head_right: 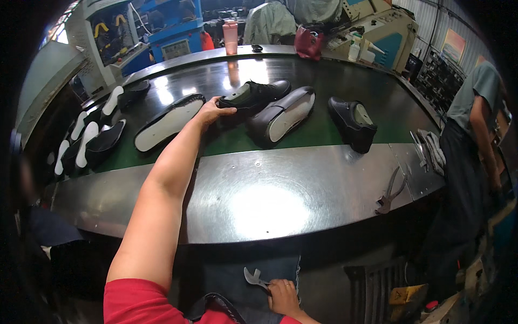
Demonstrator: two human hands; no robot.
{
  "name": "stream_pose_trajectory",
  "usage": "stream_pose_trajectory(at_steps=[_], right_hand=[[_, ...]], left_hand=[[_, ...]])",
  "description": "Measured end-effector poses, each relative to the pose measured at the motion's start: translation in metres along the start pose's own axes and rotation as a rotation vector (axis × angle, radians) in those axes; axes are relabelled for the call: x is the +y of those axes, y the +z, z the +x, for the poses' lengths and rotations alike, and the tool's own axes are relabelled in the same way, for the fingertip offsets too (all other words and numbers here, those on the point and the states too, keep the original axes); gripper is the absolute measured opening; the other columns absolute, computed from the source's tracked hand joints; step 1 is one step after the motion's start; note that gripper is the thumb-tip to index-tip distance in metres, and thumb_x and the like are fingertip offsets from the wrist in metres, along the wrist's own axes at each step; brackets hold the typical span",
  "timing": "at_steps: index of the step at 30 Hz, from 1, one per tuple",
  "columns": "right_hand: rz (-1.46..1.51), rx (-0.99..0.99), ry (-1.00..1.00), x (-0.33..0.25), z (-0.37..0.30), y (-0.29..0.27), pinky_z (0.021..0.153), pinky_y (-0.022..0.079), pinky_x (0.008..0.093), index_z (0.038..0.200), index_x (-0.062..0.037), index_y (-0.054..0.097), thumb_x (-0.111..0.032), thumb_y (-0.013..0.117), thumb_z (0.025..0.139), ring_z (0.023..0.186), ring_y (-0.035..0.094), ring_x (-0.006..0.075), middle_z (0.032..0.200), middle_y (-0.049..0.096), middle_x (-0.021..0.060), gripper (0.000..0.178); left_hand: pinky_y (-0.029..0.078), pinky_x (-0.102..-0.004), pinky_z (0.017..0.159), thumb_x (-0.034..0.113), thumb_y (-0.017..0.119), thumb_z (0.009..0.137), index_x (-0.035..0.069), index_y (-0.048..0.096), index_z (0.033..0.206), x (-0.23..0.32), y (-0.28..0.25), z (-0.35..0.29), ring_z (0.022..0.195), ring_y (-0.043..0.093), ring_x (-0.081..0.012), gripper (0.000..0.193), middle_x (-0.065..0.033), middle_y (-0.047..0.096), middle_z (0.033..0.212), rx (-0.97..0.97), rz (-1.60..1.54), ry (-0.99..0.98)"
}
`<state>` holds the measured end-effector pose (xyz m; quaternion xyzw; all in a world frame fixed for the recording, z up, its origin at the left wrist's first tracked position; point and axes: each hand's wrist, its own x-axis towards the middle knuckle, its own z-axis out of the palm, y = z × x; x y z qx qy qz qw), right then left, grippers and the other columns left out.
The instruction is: Lasting the edges of a shoe upper over the insole using a hand tool.
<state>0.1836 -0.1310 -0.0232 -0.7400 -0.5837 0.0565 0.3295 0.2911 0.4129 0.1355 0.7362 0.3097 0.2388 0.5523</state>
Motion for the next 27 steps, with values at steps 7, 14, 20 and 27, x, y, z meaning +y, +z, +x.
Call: stream_pose_trajectory(at_steps=[7,14,20,27], right_hand=[[0.035,-0.071,0.03,-0.013,0.012,-0.004,0.083,0.04,0.0416,0.094,-0.0068,0.055,-0.003,0.072,0.059,0.094,0.055,0.03,0.103,0.056,0.0107,0.039],[0.038,-0.017,0.025,-0.021,0.01,-0.003,0.084,0.041,0.0431,0.095,-0.0059,0.055,-0.001,0.068,0.061,0.095,0.055,0.0331,0.102,0.056,0.0128,0.037],[0.091,0.013,0.056,-0.012,0.006,-0.001,0.083,0.041,0.0431,0.094,-0.0041,0.054,0.003,0.065,0.063,0.096,0.054,0.0351,0.098,0.055,0.0145,0.034],[0.53,0.054,0.122,-0.035,0.015,-0.025,0.073,0.047,0.0332,0.091,-0.0034,0.05,0.006,0.052,0.079,0.08,0.057,0.0248,0.091,0.056,0.013,0.015]], left_hand=[[0.046,-0.0339,0.096,0.019,0.09,0.058,0.003,0.059,0.122,-0.007,0.012,0.004,0.107,0.061,-0.0225,0.072,-0.0084,0.067,0.114,-0.008,0.047,0.212],[0.047,-0.0391,0.095,0.033,0.088,0.056,0.003,0.058,0.121,0.035,0.004,-0.067,0.104,0.06,-0.0361,0.077,-0.0228,0.062,0.11,0.273,0.444,0.336],[0.047,-0.0436,0.092,0.025,0.082,0.06,0.004,0.059,0.115,0.104,-0.028,-0.177,0.104,0.056,-0.0373,0.063,-0.0175,0.057,0.112,0.22,1.021,0.621],[0.046,-0.0451,0.09,0.029,0.078,0.066,0.005,0.06,0.112,0.172,-0.043,-0.306,0.102,0.056,-0.0362,0.055,-0.0154,0.056,0.106,0.167,1.155,0.662]])
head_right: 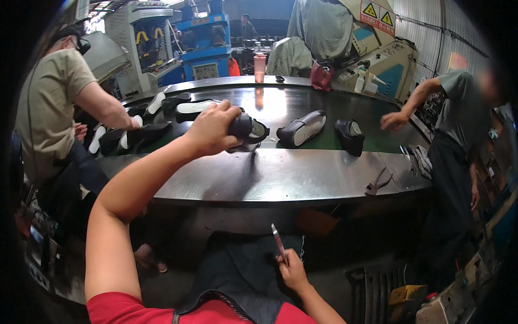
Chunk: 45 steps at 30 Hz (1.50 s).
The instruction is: Lasting the edges of a shoe upper over the insole using a hand tool.
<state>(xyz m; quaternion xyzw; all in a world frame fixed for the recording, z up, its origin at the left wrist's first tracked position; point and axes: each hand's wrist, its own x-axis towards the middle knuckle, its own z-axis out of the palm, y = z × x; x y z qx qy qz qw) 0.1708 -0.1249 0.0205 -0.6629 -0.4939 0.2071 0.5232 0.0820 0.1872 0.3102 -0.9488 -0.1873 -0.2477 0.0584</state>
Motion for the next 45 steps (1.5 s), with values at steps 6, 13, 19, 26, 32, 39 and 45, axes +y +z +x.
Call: stream_pose_trajectory(at_steps=[6,13,19,26,32,39,45], right_hand=[[0.264,0.134,-0.207,-0.073,0.039,-0.021,0.08,0.046,0.0296,0.095,-0.0039,0.048,-0.004,0.059,0.089,0.091,0.059,0.0173,0.097,0.059,0.0089,0.013],[0.248,0.043,-0.163,-0.12,0.055,0.007,0.081,0.046,0.0293,0.12,-0.0046,0.051,-0.029,0.085,0.073,0.093,0.054,0.0149,0.098,0.055,0.0035,0.063],[0.088,-0.189,0.104,-0.078,0.02,0.036,0.075,0.045,0.0253,0.108,-0.0064,0.055,-0.029,0.091,0.064,0.08,0.049,0.0086,0.088,0.053,-0.0011,0.061],[0.079,-0.268,0.015,-0.061,0.046,0.012,0.069,0.045,0.0284,0.101,-0.0057,0.054,-0.031,0.091,0.062,0.077,0.051,0.0109,0.082,0.055,-0.0001,0.059],[0.239,-0.002,0.052,-0.066,0.034,0.008,0.087,0.049,0.0312,0.099,-0.0032,0.052,-0.025,0.089,0.068,0.099,0.06,0.0156,0.109,0.063,0.0086,0.053],[0.52,0.118,-0.031,-0.074,0.016,-0.001,0.085,0.049,0.0316,0.095,-0.0091,0.043,-0.026,0.092,0.063,0.099,0.059,0.0185,0.113,0.059,0.0112,0.061],[0.172,0.058,0.02,-0.095,0.026,-0.008,0.07,0.045,0.0282,0.097,-0.0076,0.045,-0.03,0.092,0.06,0.078,0.046,0.0116,0.085,0.046,0.0003,0.065]], left_hand=[[0.047,-0.0426,0.091,0.043,0.072,0.068,0.0,0.063,0.104,0.043,-0.091,-0.048,0.101,0.061,-0.035,0.056,-0.02,0.063,0.101,-0.133,-0.081,-0.079],[0.051,-0.0426,0.087,0.05,0.071,0.069,-0.001,0.067,0.101,0.083,-0.057,-0.118,0.097,0.065,-0.0362,0.061,-0.022,0.068,0.099,-0.499,-0.148,-0.252],[0.052,-0.0425,0.081,0.06,0.063,0.08,0.002,0.053,0.124,0.08,0.012,-0.188,0.09,0.067,-0.0337,0.073,-0.0238,0.066,0.099,-0.778,-0.393,-0.368],[0.032,-0.0381,0.108,0.032,0.089,0.06,0.01,0.029,0.148,0.042,0.043,-0.207,0.129,0.042,-0.0268,0.108,-0.014,0.043,0.139,-0.538,-0.943,0.033],[0.026,-0.0356,0.112,0.024,0.086,0.055,0.012,0.038,0.141,0.062,0.091,-0.195,0.13,0.039,-0.025,0.099,-0.0109,0.043,0.137,-0.451,-1.656,-0.141],[0.031,-0.0335,0.108,0.027,0.083,0.065,0.01,0.041,0.141,0.096,0.102,-0.188,0.123,0.047,-0.0223,0.089,-0.01,0.05,0.131,-0.416,-1.857,-0.146],[0.039,-0.0319,0.102,0.017,0.077,0.078,0.005,0.052,0.133,0.123,0.098,-0.194,0.117,0.052,-0.0184,0.061,-0.008,0.055,0.127,-0.225,-1.669,-0.184]])
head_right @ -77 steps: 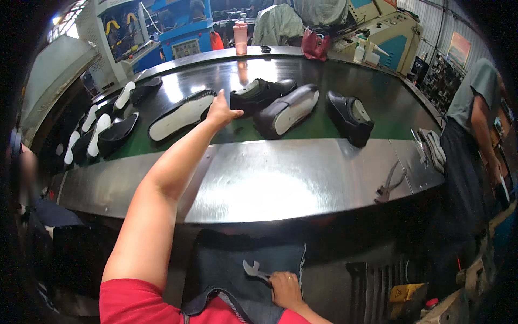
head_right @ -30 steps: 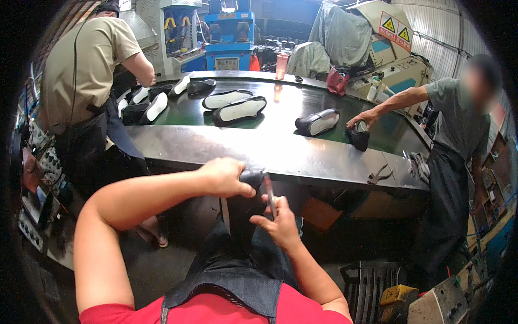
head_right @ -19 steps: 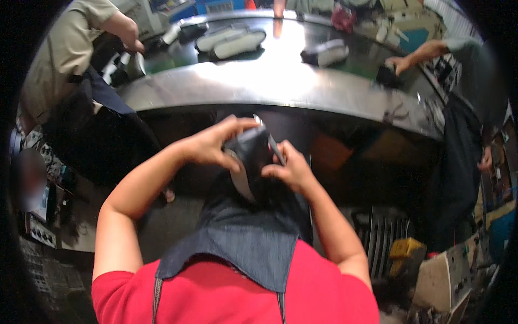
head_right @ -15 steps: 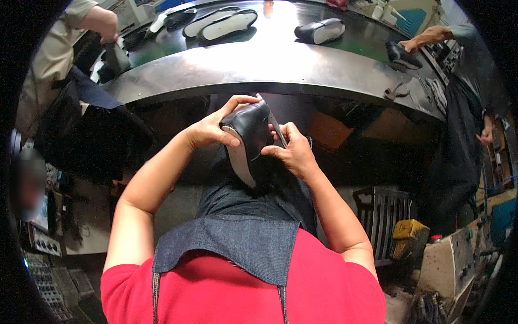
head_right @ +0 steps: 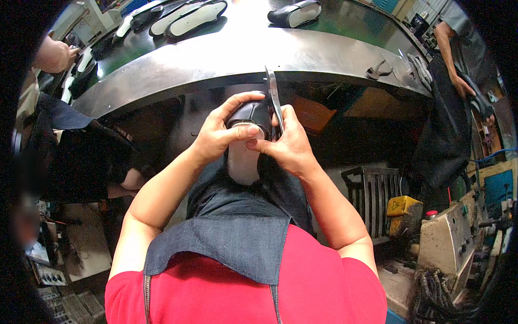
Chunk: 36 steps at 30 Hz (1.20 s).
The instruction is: Lasting the edges of a shoe upper over the insole using a hand tool.
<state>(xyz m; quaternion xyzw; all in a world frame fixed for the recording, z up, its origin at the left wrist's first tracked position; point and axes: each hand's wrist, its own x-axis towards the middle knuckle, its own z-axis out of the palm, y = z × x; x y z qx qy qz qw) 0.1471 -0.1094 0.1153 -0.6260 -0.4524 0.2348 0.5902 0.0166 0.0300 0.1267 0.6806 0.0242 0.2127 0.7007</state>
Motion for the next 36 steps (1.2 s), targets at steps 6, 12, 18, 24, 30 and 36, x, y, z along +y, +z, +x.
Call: stream_pose_trajectory(at_steps=[6,12,18,24,30,36], right_hand=[[-0.099,-0.07,0.027,0.002,0.0,0.005,0.068,0.045,0.0268,0.103,-0.0042,0.055,-0.026,0.088,0.066,0.075,0.049,0.0097,0.078,0.051,-0.0018,0.054],[-0.127,-0.069,-0.13,-0.002,0.002,-0.006,0.087,0.045,0.0297,0.105,-0.0006,0.055,-0.012,0.075,0.077,0.094,0.057,0.0185,0.099,0.057,0.0084,0.036],[0.29,-0.349,0.294,-0.045,-0.05,-0.036,0.094,0.046,0.0322,0.118,-0.0038,0.049,0.001,0.052,0.087,0.115,0.052,0.0176,0.123,0.052,0.0108,0.031],[0.327,-0.404,0.424,-0.04,-0.056,-0.033,0.091,0.049,0.0327,0.119,-0.0053,0.048,-0.001,0.047,0.089,0.115,0.052,0.0168,0.125,0.051,0.0086,0.031],[0.219,-0.337,0.435,-0.047,-0.044,-0.027,0.082,0.05,0.0291,0.112,-0.0051,0.05,0.003,0.045,0.082,0.104,0.054,0.0142,0.117,0.053,0.0083,0.031],[0.194,-0.17,0.33,-0.015,-0.05,-0.003,0.065,0.047,0.0251,0.093,-0.0046,0.045,0.01,0.041,0.079,0.071,0.055,0.0104,0.087,0.06,0.0048,0.021]], left_hand=[[0.04,-0.0317,0.101,0.017,0.077,0.078,0.005,0.055,0.127,-0.007,0.012,-0.022,0.114,0.053,-0.0185,0.055,-0.0088,0.056,0.122,0.303,0.458,0.151],[0.036,-0.0326,0.103,0.028,0.071,0.083,0.009,0.05,0.131,-0.014,-0.018,-0.01,0.117,0.048,-0.0205,0.056,-0.0101,0.05,0.122,0.127,0.255,0.071],[0.033,-0.0335,0.105,0.028,0.07,0.082,0.008,0.05,0.13,-0.025,-0.03,-0.007,0.118,0.046,-0.0228,0.056,-0.0118,0.047,0.122,0.122,0.18,0.035],[0.035,-0.0348,0.105,0.028,0.067,0.081,0.009,0.049,0.131,-0.03,-0.028,-0.002,0.118,0.046,-0.0254,0.056,-0.0143,0.046,0.123,0.184,0.254,0.005],[0.034,-0.0362,0.106,0.028,0.067,0.081,0.008,0.05,0.13,-0.027,-0.021,-0.005,0.119,0.046,-0.0283,0.056,-0.0165,0.046,0.125,0.233,0.401,0.077],[0.033,-0.0376,0.106,0.025,0.066,0.083,0.007,0.051,0.127,-0.025,-0.013,-0.007,0.121,0.044,-0.0304,0.05,-0.0178,0.045,0.125,0.305,0.426,0.147]])
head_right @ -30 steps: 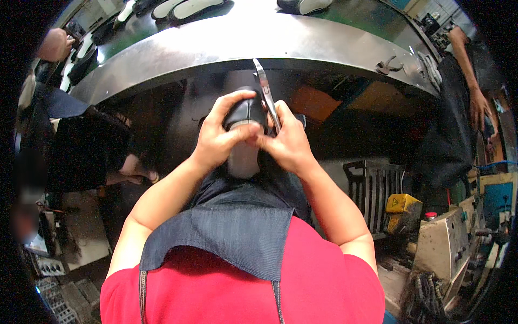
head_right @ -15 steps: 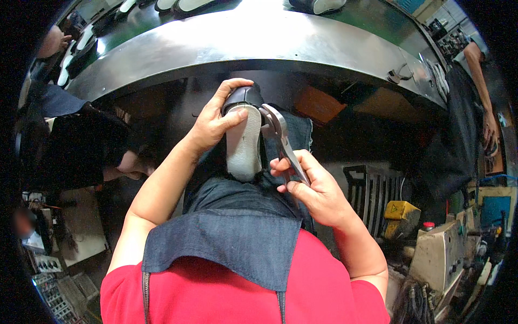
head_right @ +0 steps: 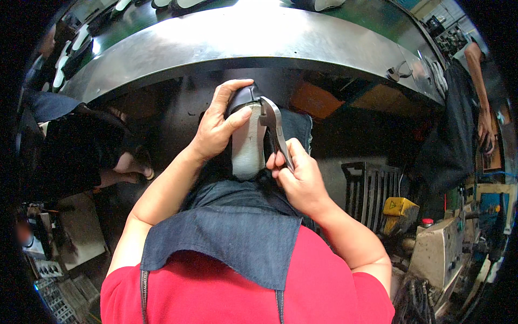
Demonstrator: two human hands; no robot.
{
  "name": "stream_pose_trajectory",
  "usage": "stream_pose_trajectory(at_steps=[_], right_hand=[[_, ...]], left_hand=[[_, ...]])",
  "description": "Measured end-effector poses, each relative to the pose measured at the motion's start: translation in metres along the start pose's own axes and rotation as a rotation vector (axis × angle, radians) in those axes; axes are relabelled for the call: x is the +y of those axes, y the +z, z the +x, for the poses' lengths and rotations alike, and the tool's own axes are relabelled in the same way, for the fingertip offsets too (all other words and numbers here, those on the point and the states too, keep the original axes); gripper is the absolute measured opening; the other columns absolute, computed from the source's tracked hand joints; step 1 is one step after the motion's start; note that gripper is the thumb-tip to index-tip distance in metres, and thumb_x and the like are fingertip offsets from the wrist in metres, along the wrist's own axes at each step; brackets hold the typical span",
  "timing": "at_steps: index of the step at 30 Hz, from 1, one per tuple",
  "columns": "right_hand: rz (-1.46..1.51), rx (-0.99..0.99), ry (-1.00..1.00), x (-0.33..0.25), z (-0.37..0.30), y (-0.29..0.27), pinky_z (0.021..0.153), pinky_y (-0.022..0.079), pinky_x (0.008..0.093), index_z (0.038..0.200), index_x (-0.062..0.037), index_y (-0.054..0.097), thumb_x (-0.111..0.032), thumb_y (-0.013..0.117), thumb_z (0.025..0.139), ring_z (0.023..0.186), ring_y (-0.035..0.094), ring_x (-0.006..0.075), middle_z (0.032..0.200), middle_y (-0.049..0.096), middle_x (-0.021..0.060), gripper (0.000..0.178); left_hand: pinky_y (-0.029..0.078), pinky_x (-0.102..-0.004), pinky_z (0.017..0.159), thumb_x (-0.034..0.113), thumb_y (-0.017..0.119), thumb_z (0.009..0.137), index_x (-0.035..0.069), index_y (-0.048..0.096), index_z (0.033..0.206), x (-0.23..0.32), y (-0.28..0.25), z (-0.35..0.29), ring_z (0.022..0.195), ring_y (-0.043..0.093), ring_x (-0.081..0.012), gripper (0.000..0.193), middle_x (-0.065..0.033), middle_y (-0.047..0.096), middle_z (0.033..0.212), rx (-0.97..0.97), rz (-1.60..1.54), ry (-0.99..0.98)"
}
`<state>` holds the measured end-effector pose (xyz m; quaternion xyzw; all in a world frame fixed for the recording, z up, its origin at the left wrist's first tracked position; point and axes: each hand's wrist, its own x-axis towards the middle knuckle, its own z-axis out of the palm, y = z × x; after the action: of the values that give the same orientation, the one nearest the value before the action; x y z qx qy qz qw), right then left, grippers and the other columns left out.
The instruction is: Lasting the edges of a shoe upper over the insole using a hand tool.
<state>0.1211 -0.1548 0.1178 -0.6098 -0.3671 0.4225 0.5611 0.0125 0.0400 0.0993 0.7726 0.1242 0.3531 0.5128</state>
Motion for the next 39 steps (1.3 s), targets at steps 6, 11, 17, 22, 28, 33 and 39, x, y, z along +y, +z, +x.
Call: stream_pose_trajectory(at_steps=[6,11,17,22,28,33,39], right_hand=[[-0.322,0.166,-0.384,0.077,0.039,0.01,0.069,0.053,0.0317,0.095,-0.0021,0.044,0.014,0.043,0.079,0.072,0.063,0.0227,0.084,0.062,0.0107,0.023],[-0.174,-0.028,-0.189,0.03,0.019,0.006,0.082,0.053,0.0332,0.107,0.0,0.046,0.013,0.04,0.079,0.092,0.064,0.0209,0.106,0.063,0.0135,0.031],[-0.179,-0.114,0.073,-0.021,0.017,-0.003,0.073,0.053,0.0292,0.101,-0.0035,0.046,0.006,0.038,0.08,0.086,0.061,0.0148,0.103,0.062,0.0113,0.024],[-0.312,0.06,-0.133,0.029,0.033,0.008,0.057,0.052,0.0289,0.089,-0.002,0.042,0.01,0.042,0.084,0.063,0.063,0.0147,0.076,0.064,0.0083,0.013],[-0.352,0.121,-0.341,0.062,0.048,0.017,0.065,0.055,0.0344,0.095,-0.0017,0.043,0.011,0.04,0.082,0.069,0.066,0.0192,0.082,0.066,0.0112,0.019],[-0.22,-0.003,-0.128,0.023,0.03,0.006,0.067,0.055,0.0333,0.098,0.0001,0.046,0.012,0.039,0.079,0.074,0.066,0.0208,0.09,0.066,0.0137,0.024],[-0.493,0.182,-0.272,0.056,0.052,0.009,0.06,0.053,0.037,0.094,-0.0017,0.044,0.009,0.044,0.083,0.065,0.067,0.024,0.071,0.064,0.0118,0.015]], left_hand=[[0.036,-0.0385,0.104,0.02,0.064,0.083,0.008,0.054,0.124,-0.018,0.004,0.002,0.118,0.046,-0.0322,0.044,-0.0187,0.045,0.122,0.097,0.114,0.091],[0.036,-0.0358,0.104,0.017,0.062,0.086,0.007,0.055,0.124,-0.013,0.002,0.001,0.118,0.048,-0.0263,0.039,-0.0143,0.049,0.122,0.132,0.149,0.05],[0.039,-0.039,0.1,0.018,0.065,0.082,0.006,0.054,0.122,-0.008,0.008,0.0,0.113,0.048,-0.0334,0.043,-0.0199,0.046,0.119,0.148,0.148,0.071],[0.039,-0.0394,0.101,0.016,0.065,0.081,0.007,0.054,0.122,-0.011,0.003,0.001,0.113,0.048,-0.0343,0.043,-0.0203,0.045,0.12,0.112,0.137,0.111],[0.034,-0.0372,0.106,0.01,0.062,0.082,0.006,0.055,0.123,-0.013,0.002,0.0,0.122,0.045,-0.0303,0.042,-0.0167,0.049,0.124,0.136,0.161,0.047],[0.037,-0.0387,0.103,0.011,0.063,0.082,0.007,0.055,0.123,-0.012,0.005,-0.001,0.117,0.047,-0.0329,0.042,-0.0184,0.047,0.122,0.139,0.185,0.099],[0.04,-0.0395,0.102,0.013,0.065,0.082,0.009,0.055,0.123,-0.024,0.001,0.006,0.116,0.048,-0.0348,0.043,-0.0203,0.048,0.12,0.09,0.151,0.112]])
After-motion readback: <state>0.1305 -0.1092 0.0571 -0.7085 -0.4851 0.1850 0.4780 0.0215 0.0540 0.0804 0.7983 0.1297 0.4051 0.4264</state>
